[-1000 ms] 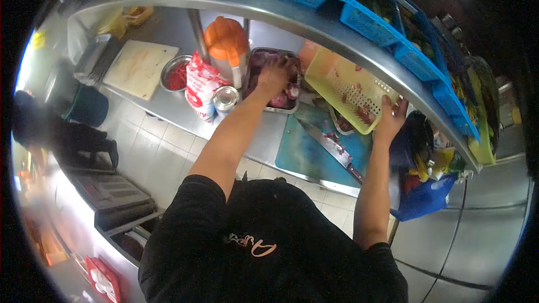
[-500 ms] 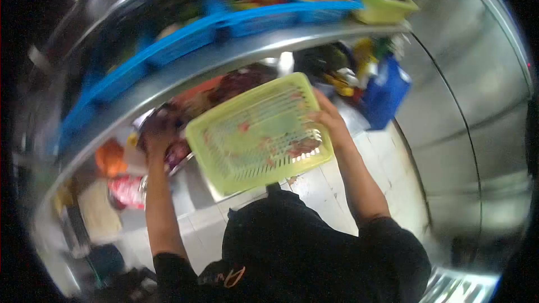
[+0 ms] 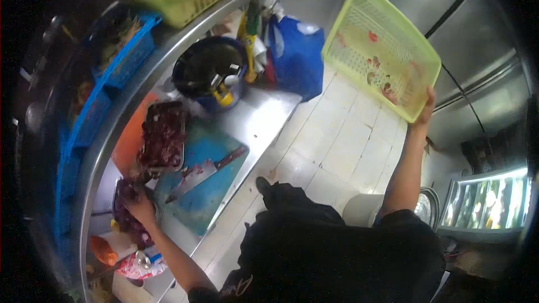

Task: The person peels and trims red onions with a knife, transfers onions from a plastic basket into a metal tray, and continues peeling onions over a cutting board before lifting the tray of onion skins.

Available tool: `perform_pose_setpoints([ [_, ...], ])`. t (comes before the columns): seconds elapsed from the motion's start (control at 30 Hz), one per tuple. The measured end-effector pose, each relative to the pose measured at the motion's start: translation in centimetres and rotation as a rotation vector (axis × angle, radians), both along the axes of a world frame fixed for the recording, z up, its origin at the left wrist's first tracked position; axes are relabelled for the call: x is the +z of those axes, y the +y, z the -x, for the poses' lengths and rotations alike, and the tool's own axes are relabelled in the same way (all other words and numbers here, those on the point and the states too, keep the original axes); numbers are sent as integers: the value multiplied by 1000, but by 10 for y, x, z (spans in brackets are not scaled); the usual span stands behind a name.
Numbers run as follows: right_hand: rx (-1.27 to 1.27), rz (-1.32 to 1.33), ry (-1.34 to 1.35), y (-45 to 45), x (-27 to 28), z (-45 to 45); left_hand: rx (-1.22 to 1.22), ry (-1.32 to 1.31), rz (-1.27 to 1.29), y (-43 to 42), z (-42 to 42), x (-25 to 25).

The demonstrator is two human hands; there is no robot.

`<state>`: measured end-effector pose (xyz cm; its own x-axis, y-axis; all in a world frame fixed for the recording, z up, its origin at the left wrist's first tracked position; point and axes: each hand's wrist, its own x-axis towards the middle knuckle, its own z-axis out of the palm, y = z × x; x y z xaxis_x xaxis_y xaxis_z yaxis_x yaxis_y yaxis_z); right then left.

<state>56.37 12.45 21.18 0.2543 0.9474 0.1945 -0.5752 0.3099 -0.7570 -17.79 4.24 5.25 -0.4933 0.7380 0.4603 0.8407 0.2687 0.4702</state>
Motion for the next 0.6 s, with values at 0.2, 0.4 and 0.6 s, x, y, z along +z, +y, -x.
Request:
perform_pose_setpoints([
  [0.2,-596,104,-41,107,-127,-120,58,70,-93,-2,-79,19],
  [0.4,-635,151,-495,263,-117,-123,388,356,-15,-50,-105,12],
  [0.6,-634,-207,-1447,404,-201,-57,580,396,192,-65,-196,12],
])
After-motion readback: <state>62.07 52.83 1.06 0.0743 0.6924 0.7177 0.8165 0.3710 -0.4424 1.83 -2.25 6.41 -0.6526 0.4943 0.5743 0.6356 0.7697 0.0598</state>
